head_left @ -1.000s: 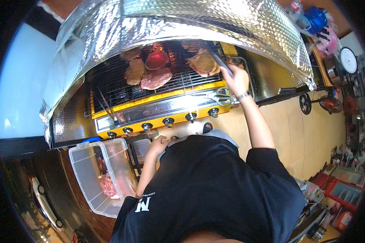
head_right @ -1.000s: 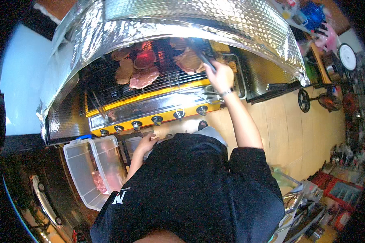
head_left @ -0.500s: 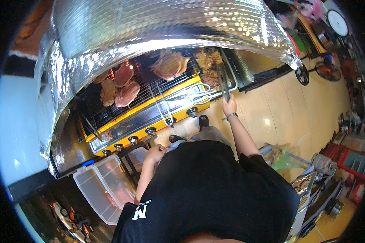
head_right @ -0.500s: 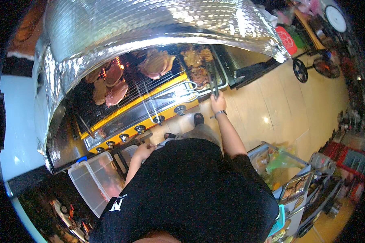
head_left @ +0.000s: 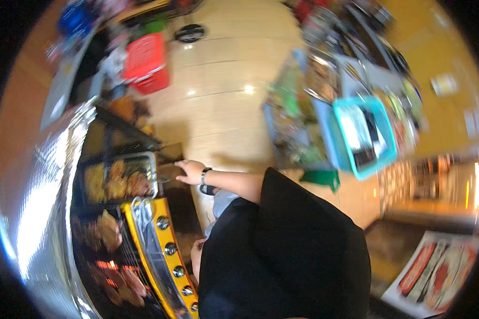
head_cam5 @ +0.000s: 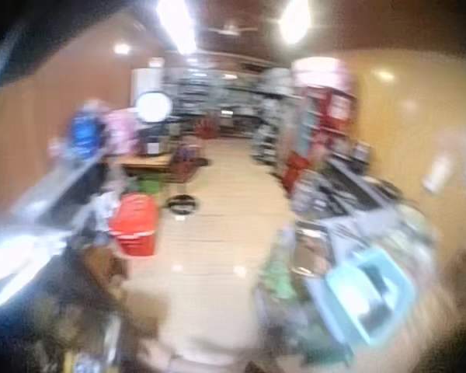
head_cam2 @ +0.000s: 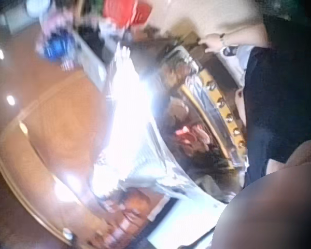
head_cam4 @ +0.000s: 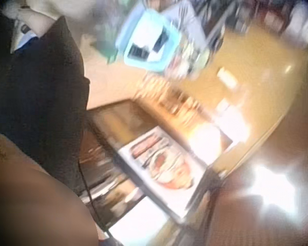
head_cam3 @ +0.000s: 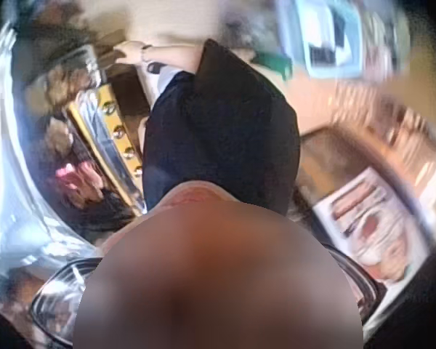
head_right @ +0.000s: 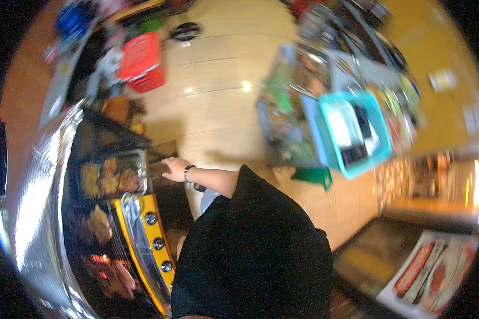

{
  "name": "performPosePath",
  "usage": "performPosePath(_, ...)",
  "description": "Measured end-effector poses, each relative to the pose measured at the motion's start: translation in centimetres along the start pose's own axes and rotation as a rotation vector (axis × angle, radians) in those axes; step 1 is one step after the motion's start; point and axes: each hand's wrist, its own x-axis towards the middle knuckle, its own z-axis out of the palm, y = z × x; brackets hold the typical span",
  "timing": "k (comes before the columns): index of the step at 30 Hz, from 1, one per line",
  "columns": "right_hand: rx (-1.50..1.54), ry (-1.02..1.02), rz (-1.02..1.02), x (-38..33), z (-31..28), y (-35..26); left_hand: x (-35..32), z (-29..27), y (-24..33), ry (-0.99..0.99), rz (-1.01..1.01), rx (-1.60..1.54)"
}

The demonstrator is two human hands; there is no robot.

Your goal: The person uses tongs to flip meat on a gas grill, adds seasoned meat from a container to the grill, and uses a spoon to transfer a fried egg from a pan to a tray.

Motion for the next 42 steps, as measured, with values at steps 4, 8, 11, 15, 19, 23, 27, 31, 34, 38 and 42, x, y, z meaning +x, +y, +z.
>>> performPosePath(4,-0.085,0.190,0.056,-11.2,-4.1,5.0,0.4,0.5,1.0,-0.219,0.102,0.395)
performPosePath(8,-0.048,0.139,0.321,-26.4,-8.7,5.3,0.1,3.9,-0.2,-0.324,0.074,0.623)
performPosePath(11,-0.033,0.013,0.402,-35.0,-8.9,7.5,1.9,6.0,-2.3,-0.378,0.034,0.750)
performPosePath(15,-0.054,0.096,0.399,-39.1,-10.7,9.0,1.7,11.5,-2.0,-0.470,0.150,0.811)
performPosePath(19,-0.016,0.286,0.176,-41.0,-18.8,6.9,-3.4,20.1,2.3,-0.429,0.236,0.934)
performPosePath(23,-0.055,0.525,-0.020,-44.2,-29.8,5.9,-5.1,26.2,2.0,-0.352,0.223,0.920)
performPosePath(27,-0.235,0.978,0.140,-50.4,-41.7,10.7,-6.5,32.3,-1.5,-0.293,0.227,0.893)
performPosePath(31,-0.447,0.864,0.636,-55.6,-47.3,22.4,-12.1,42.8,-0.6,-0.339,0.362,0.892)
performPosePath(34,-0.468,0.480,0.732,-57.0,-47.3,26.8,-12.7,47.3,-4.2,-0.404,0.283,0.722)
performPosePath(38,-0.334,0.566,0.806,-56.2,-49.7,26.6,-17.1,51.0,-5.6,-0.225,0.225,0.746)
performPosePath(42,-0.299,0.473,0.923,-54.9,-51.9,28.4,-20.0,50.3,-8.6,-0.157,0.181,0.876)
